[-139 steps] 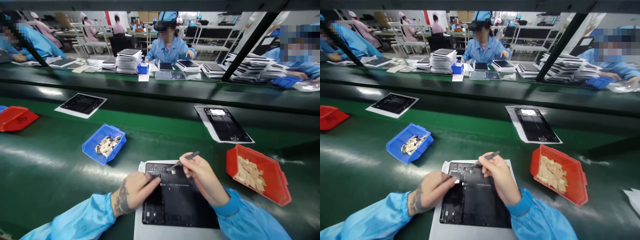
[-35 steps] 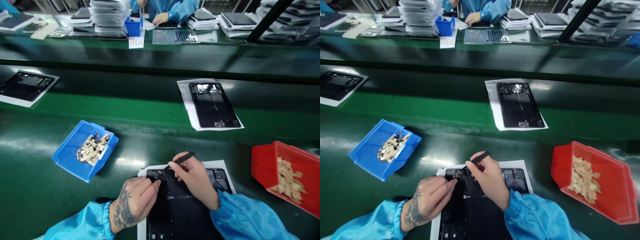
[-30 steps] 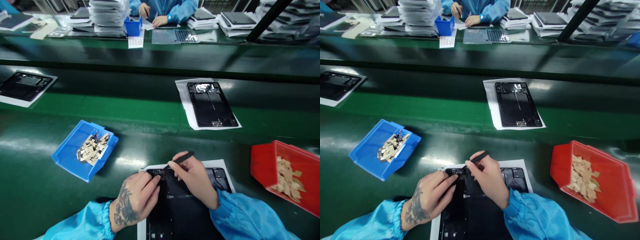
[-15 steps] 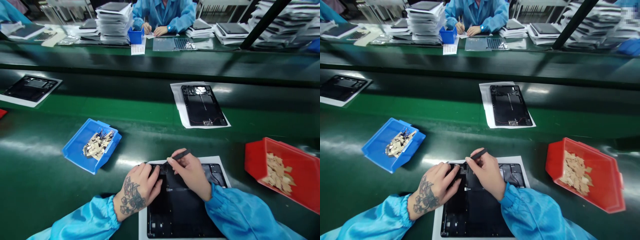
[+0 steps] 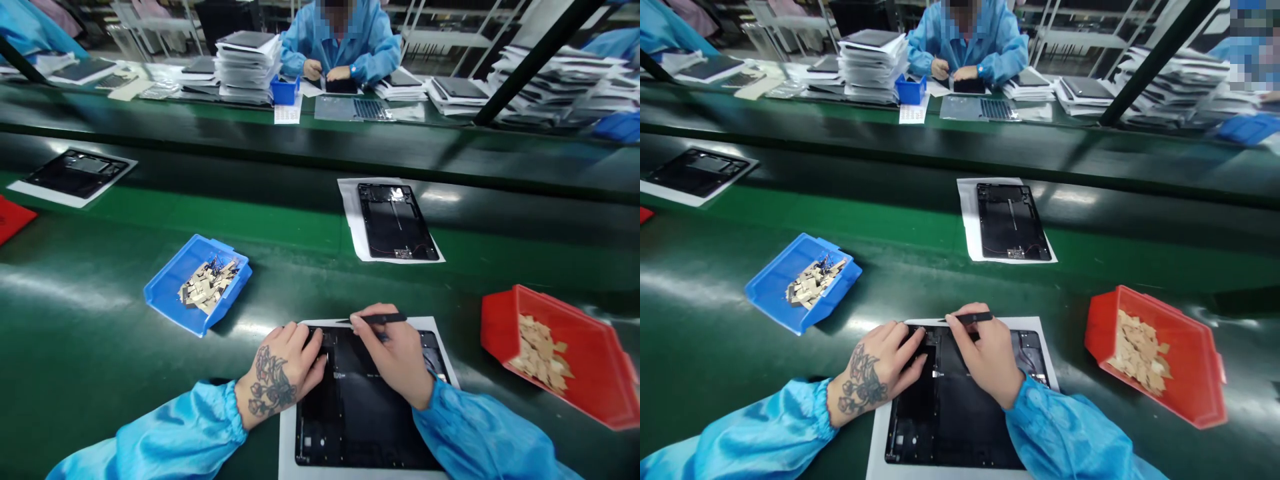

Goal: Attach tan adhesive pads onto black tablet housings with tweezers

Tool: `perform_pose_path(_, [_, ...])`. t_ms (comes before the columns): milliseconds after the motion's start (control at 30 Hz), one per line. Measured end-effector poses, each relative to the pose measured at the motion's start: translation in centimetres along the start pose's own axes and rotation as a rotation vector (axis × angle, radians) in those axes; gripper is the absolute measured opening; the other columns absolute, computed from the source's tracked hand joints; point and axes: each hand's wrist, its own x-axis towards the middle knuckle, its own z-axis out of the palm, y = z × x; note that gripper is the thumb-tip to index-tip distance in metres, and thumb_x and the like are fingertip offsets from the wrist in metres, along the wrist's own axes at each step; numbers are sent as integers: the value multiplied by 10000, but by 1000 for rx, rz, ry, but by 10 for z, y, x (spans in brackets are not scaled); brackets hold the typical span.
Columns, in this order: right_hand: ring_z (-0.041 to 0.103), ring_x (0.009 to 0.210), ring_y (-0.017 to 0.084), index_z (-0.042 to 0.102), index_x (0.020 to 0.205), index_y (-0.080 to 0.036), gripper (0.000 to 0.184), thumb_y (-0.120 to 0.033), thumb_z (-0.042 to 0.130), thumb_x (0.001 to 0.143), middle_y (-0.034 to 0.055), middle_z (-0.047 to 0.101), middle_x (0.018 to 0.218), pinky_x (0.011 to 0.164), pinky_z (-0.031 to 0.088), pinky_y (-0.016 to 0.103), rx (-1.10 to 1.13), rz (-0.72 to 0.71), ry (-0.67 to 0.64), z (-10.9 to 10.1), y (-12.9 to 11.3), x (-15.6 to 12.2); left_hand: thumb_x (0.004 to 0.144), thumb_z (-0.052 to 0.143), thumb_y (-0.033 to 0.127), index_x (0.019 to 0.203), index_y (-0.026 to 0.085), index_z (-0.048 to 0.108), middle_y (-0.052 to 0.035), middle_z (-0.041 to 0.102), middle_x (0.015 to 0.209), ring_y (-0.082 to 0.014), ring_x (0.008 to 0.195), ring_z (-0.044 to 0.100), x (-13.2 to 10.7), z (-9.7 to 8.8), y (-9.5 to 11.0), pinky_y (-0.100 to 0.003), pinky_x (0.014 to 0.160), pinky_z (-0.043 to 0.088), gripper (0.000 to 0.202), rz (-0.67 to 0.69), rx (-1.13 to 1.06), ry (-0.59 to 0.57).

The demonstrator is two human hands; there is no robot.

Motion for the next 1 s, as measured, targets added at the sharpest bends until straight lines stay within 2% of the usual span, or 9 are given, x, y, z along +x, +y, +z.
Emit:
perform_pose_path(133, [669,664,163,553,875,-214,138,-345,588,899,10,635,774,622,532,254,87,80,-55,-3,-1,-5,854,514,315,1076,120,609,-67,526,782,-217,706,508,-1,2,0,-336,545,414,312,-8,-1,-18])
perform_pose_path(267, [679,686,169,566,899,-209,145,-349,601,891,27,661,834,639,537,259,98,92,-30,0,0,-8,854,514,309,1081,114,608,-70,522,781,-219,705,504,-1,2,0,-340,547,421,315,-7,-9,0])
perform_pose_path(433, [679,660,163,570,906,-211,152,-357,606,885,23,676,823,608,528,251,92,118,-58,2,0,-6,844,527,309,1070,107,611,-65,519,778,-227,687,502,0,2,-1,-357,529,423,315,2,-24,4])
perform_pose_path(667, [665,635,172,531,919,-204,236,-405,635,853,7,637,701,589,515,258,222,282,-24,4,8,0,851,521,312,1075,125,615,-66,519,777,-223,697,505,-2,0,0,-342,539,424,307,-6,-13,-18])
perform_pose_path(833, [642,588,171,515,906,-198,255,-412,636,838,-8,609,635,595,507,278,279,313,-27,4,8,4,852,522,304,1077,117,617,-72,527,777,-225,692,509,-2,0,-1,-345,549,431,307,5,-6,-2])
perform_pose_path(1000, [641,585,163,516,895,-195,229,-392,620,844,0,610,675,588,509,276,288,325,-50,5,10,3,856,525,294,1064,105,617,-70,523,760,-224,676,505,0,-2,-1,-348,557,438,296,20,-16,-4])
